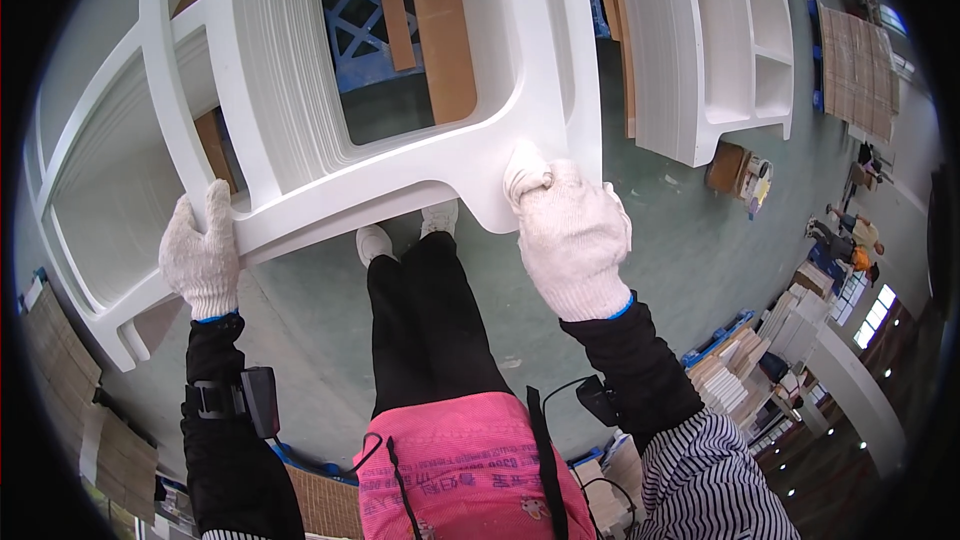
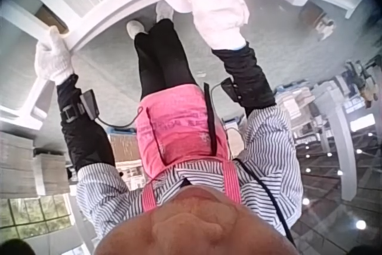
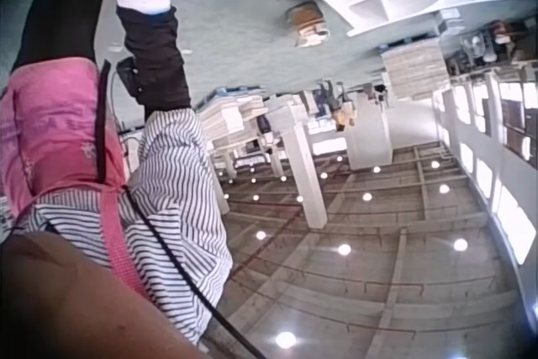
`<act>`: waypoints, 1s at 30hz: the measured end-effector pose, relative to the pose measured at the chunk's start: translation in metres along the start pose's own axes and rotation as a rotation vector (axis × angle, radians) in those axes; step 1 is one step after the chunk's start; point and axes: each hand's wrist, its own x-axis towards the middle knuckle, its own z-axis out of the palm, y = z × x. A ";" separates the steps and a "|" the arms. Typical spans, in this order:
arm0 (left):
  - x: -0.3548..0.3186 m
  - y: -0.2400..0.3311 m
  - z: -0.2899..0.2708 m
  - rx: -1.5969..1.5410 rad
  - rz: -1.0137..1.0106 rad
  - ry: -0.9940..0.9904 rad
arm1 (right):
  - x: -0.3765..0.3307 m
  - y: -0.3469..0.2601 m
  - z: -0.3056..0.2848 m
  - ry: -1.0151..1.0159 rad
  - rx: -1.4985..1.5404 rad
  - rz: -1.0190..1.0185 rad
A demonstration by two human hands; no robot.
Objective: Cleaning and wiping down white molded furniture parts in a factory environment.
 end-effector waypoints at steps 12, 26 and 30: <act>-0.001 0.000 0.006 -0.019 0.009 -0.001 | -0.002 0.013 0.004 0.136 0.213 -0.034; -0.002 -0.002 0.004 -0.002 -0.007 -0.018 | -0.002 0.000 0.002 -0.011 0.104 0.062; -0.003 -0.003 0.006 0.009 -0.023 -0.030 | -0.003 -0.002 0.001 -0.073 0.121 0.108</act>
